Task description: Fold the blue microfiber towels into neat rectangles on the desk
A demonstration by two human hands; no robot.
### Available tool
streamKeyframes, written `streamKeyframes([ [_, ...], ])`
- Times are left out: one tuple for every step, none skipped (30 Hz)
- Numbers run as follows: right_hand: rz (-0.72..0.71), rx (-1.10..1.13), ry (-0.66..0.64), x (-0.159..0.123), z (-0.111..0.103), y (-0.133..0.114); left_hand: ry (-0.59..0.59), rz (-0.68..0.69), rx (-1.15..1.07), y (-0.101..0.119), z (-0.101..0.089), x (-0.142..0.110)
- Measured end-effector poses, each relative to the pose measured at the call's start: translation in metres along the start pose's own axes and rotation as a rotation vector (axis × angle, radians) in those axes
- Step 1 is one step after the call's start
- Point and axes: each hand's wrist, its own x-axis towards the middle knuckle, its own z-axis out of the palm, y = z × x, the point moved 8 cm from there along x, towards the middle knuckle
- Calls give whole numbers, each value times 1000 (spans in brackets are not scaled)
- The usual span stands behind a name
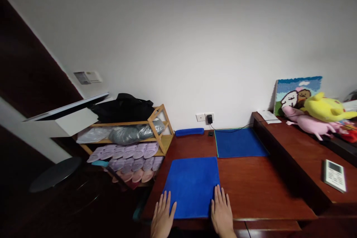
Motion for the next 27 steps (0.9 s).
streamKeyframes([
  [5, -2, 1, 9, -6, -3, 10, 3, -3, 1, 0, 0],
  [8, -5, -3, 18, -12, -5, 13, 4, -6, 1, 0, 0],
  [12, -9, -11, 28, -17, -8, 8, 2, -7, 0, 0, 0],
  [16, -16, -23, 37, -20, -10, -5, 0, -9, -2, 1, -1],
  [18, -21, -39, 45, -22, -12, -22, -1, -11, -4, 2, -1],
  [21, -25, -52, 52, -22, -13, -41, -2, -13, -7, 4, -1],
  [19, -27, -62, 56, -22, -14, -60, -1, -14, -9, 5, -1],
  [14, -25, -67, 59, -20, -15, -73, -1, -11, -11, 5, 0],
  [7, -20, -67, 61, -18, -15, -78, -1, -7, -11, 4, 3],
  [3, -15, -66, 61, -16, -15, -71, -3, -1, -9, 2, 7],
  [1, -10, -65, 61, -14, -15, -55, -4, 3, -3, -1, 12],
  [2, -6, -65, 60, -13, -14, -33, 4, 2, 7, -5, 19],
  [2, -4, -68, 60, -13, -14, -10, 27, -8, 22, -10, 27],
  [3, -3, -71, 59, -13, -14, 6, 69, -29, 42, -14, 36],
  [1, -4, -76, 59, -14, -14, 11, 127, -56, 67, -17, 44],
  [-2, -6, -82, 59, -16, -14, 5, 200, -92, 94, -18, 52],
  [-3, -9, -89, 59, -17, -14, -10, 274, -126, 121, -18, 59],
  [-3, -12, -97, 59, -18, -14, -30, 336, -155, 145, -16, 65],
  [-2, -15, -105, 59, -19, -14, -55, 382, -178, 165, -13, 70],
  [0, -18, -109, 59, -19, -14, -82, 412, -193, 180, -9, 74],
  [0, -20, -108, 60, -18, -13, -107, 425, -202, 188, -4, 77],
  [1, -22, -104, 60, -18, -13, -128, 426, -204, 190, 1, 80],
  [1, -22, -99, 61, -17, -13, -142, 416, -202, 186, 5, 81],
  [1, -23, -96, 61, -16, -13, -148, 395, -193, 175, 9, 83],
  [3, -25, -96, 61, -14, -12, -147, 362, -179, 159, 11, 85],
  [5, -26, -98, 62, -13, -13, -142, 319, -160, 139, 13, 86],
  [7, -29, -102, 62, -12, -13, -136, 268, -134, 115, 14, 87],
])
